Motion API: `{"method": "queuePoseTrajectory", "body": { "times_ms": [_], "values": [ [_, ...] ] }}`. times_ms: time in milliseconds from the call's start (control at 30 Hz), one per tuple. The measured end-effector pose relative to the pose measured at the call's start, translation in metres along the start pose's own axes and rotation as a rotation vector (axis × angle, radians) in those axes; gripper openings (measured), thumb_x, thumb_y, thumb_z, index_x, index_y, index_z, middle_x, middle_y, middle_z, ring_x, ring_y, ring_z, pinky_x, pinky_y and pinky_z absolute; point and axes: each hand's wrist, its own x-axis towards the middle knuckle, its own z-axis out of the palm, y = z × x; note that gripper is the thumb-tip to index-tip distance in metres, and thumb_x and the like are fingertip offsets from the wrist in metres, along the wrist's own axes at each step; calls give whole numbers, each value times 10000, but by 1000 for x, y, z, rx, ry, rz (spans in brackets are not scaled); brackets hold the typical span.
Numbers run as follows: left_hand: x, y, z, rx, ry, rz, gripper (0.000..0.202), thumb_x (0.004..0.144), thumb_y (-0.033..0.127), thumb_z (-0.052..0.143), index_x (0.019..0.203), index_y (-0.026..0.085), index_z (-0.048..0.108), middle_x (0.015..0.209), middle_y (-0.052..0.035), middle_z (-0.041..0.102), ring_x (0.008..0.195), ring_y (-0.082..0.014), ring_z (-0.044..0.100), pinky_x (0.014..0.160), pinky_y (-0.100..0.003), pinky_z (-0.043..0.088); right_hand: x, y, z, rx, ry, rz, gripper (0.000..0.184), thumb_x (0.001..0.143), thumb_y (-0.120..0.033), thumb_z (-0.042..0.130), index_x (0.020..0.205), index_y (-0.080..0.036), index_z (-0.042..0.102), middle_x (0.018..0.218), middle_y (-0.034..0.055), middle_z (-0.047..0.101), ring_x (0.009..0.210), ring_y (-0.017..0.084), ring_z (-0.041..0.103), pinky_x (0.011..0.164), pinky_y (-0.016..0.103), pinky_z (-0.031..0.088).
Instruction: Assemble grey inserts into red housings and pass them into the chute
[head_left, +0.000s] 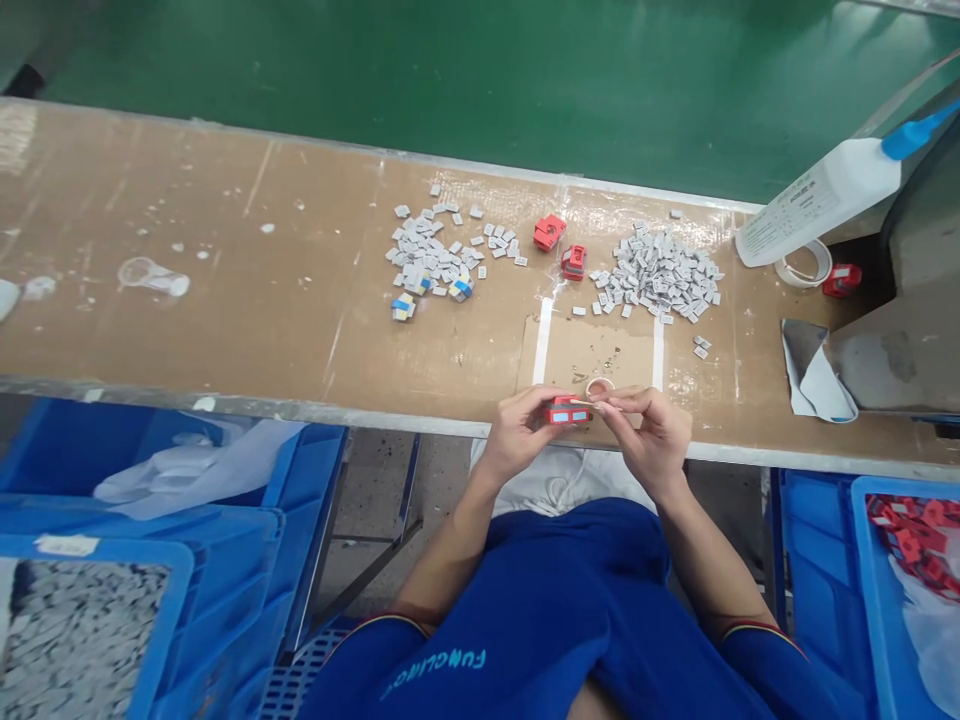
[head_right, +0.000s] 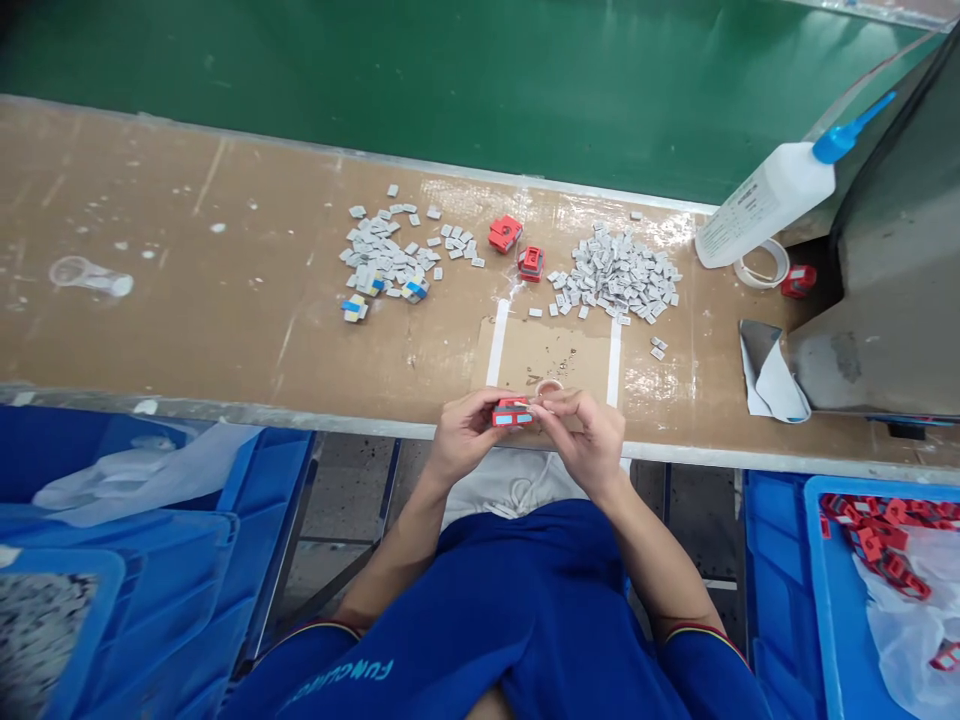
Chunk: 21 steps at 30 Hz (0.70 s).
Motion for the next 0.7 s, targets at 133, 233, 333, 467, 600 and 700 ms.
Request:
{"method": "queuePoseTrajectory", "body": {
  "times_ms": [133,233,333,467,600,700],
  "values": [
    [0,2,-1,-5,-10,5,307,899,412,789,1115,194,764,1064,-110,793,942,-218,752,803,-301,598,0,4,5,-42,-28,-56,122,938,-219,773,896,-267,669,883,20,822,786,213,811,713,339,687],
    [1,3,-1,-11,-17,24,289,902,387,789,1114,192,761,1054,-106,789,949,-214,750,797,-289,595,-3,7,7,-91,-19,-84,118,945,-252,771,892,-272,667,856,17,818,783,220,811,713,349,690],
    [2,4,-1,1,-15,33,278,908,375,783,1116,192,762,1052,-105,791,946,-214,749,804,-294,592,-5,5,8,-178,-13,-77,143,960,-323,758,868,-276,659,841,27,815,767,228,808,673,358,688],
    [2,4,-2,4,-22,22,276,904,376,784,1117,200,767,1066,-103,800,957,-225,753,820,-309,589,-5,0,0,-152,-14,-10,170,965,-358,747,861,-272,645,853,44,812,796,241,808,670,374,683],
    [1,1,-4,-10,-11,-6,279,895,370,791,1120,207,767,1043,-92,804,929,-226,756,818,-319,589,-5,5,-13,-124,94,53,118,952,-328,756,906,-270,664,853,48,785,815,244,784,699,403,662],
    [0,-2,-4,-49,-9,-28,318,875,373,816,1144,211,767,1052,-91,807,920,-228,760,840,-330,599,-5,13,-16,-199,103,73,127,962,-330,732,871,-267,671,826,45,743,797,233,739,683,392,628]
  ]
}}
